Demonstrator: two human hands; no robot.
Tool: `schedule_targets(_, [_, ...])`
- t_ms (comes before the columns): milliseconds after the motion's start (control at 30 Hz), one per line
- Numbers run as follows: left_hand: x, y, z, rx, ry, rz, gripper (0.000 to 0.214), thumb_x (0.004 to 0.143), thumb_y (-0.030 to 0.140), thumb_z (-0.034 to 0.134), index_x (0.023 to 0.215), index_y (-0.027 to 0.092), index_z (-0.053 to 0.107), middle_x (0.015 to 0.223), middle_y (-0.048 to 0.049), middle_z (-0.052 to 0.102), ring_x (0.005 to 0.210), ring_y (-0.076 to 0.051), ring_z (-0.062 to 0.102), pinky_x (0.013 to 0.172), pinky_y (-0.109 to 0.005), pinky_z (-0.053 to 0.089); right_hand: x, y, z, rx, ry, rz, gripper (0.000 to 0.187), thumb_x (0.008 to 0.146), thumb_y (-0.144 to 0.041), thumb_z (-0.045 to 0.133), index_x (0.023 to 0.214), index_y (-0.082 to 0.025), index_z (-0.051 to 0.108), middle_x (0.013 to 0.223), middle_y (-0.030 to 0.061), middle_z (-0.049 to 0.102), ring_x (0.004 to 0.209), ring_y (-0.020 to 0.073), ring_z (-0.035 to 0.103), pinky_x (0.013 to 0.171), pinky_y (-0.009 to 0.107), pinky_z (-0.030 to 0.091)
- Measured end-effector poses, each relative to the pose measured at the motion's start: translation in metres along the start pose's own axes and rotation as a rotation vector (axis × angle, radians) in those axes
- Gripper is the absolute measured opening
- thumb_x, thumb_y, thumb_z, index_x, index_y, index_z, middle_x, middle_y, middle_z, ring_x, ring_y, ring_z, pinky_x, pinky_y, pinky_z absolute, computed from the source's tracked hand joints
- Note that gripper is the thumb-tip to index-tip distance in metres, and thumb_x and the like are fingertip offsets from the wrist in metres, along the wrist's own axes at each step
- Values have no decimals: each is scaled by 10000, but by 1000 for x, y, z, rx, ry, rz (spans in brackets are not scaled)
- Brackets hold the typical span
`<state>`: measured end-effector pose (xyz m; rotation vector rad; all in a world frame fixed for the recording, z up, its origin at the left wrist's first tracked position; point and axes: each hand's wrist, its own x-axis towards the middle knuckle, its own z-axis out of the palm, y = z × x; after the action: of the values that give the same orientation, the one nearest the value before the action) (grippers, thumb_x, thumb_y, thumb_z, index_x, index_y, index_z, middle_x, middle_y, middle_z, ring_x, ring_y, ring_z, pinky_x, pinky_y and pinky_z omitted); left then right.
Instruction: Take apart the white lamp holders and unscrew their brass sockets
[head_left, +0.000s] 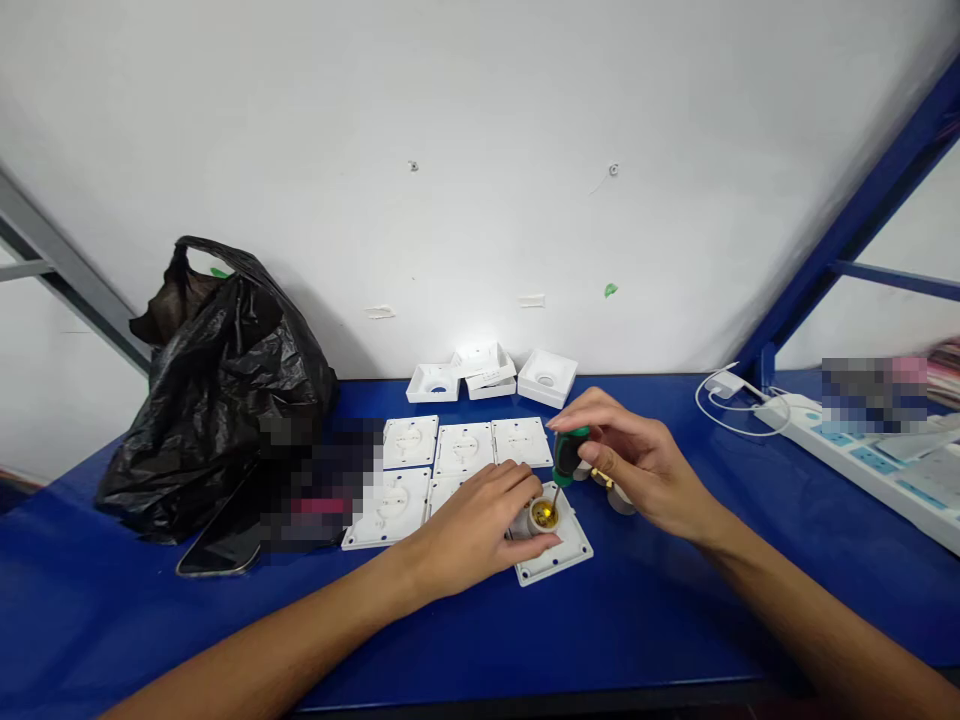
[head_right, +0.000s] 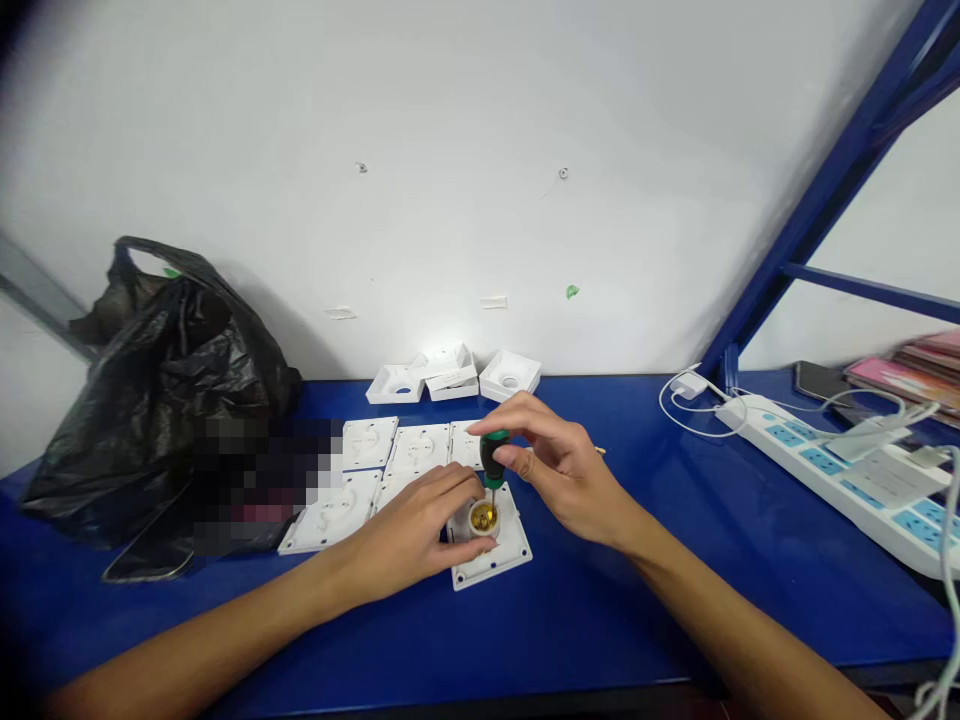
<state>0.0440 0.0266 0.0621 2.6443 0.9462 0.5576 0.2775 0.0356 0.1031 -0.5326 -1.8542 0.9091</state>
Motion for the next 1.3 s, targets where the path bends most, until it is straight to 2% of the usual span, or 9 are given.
schedule_targets(67, [0, 1, 0, 7, 3, 2, 295, 980, 434, 775, 1023, 200, 601, 1019, -46, 666, 950, -257, 644, 834, -359, 523, 0, 1, -1, 32, -44, 40, 292, 1092, -310, 580, 1325, -391, 736, 1192, 56, 687, 1082, 203, 639, 867, 372, 567])
schedule_targets(233, [0, 0, 0, 11, 4, 4, 300, 968, 419, 793, 1020, 206, 588, 1025, -45, 668, 944, -252, 639, 820, -349, 518, -1, 4, -2, 52, 28, 21, 244, 1032, -330, 692, 1259, -381, 767, 1140, 49, 693, 1053, 209, 629, 864, 370, 550])
schedule_targets(367, [0, -1, 1, 9, 8, 7, 291, 981, 427, 775, 1024, 209, 588, 1017, -41, 664, 951, -251, 638, 828, -351, 514, -2, 5, -3, 70, -19, 79, 263, 1074, -336, 617, 1295, -396, 746, 1258, 60, 710, 1173, 233, 629, 883, 383, 552])
schedule_targets(500, [0, 0, 0, 9, 3, 7, 285, 990, 428, 762, 1015, 205, 585, 1005, -38, 657, 935, -244, 636, 819, -349, 511, -1, 4, -5, 102, 66, 57, 191, 1001, -337, 737, 1172, -399, 796, 1157, 35, 673, 1024, 195, 627, 790, 334, 556])
schedule_targets(667, [-1, 0, 0, 20, 2, 12, 287, 998, 439, 750, 1031, 205, 587, 1016, -45, 658, 935, -246, 638, 815, -350, 515, -2, 5, -6, 150, 27, 101, 206, 1044, -362, 667, 1200, -393, 798, 1232, 53, 678, 1141, 221, 621, 865, 369, 554])
schedule_targets(800, [-1, 0, 1, 21, 2, 8, 301, 975, 418, 787, 1037, 201, 588, 1016, -42, 656, 944, -249, 638, 819, -348, 515, -4, 7, -2, 220, 37, 147, 193, 1042, -362, 674, 1183, -397, 800, 1169, 37, 677, 942, 169, 621, 722, 298, 533])
schedule_targets(933, [0, 0, 0, 4, 3, 13, 295, 973, 406, 790, 1020, 206, 579, 1017, -41, 659, 931, -246, 636, 804, -344, 510, -5, 7, 0, 256, 47, 155, 209, 1017, -410, 710, 1212, -394, 782, 1193, 31, 690, 1064, 189, 626, 823, 311, 547])
schedule_targets(1167, [-1, 1, -3, -21, 6, 8, 283, 977, 398, 786, 1005, 209, 577, 1006, -36, 660, 934, -246, 644, 800, -340, 502, -5, 6, -1, 274, 60, 187, 178, 1014, -393, 713, 1178, -386, 780, 1228, 25, 705, 1044, 182, 637, 819, 310, 549])
schedule_targets(1300, [-1, 1, -2, -28, 6, 6, 279, 979, 399, 780, 1006, 211, 576, 1005, -34, 663, 943, -247, 645, 804, -341, 499, -5, 5, 1, 285, 57, 255, 233, 1042, -391, 668, 1260, -387, 753, 1228, 33, 702, 1014, 171, 642, 822, 298, 551])
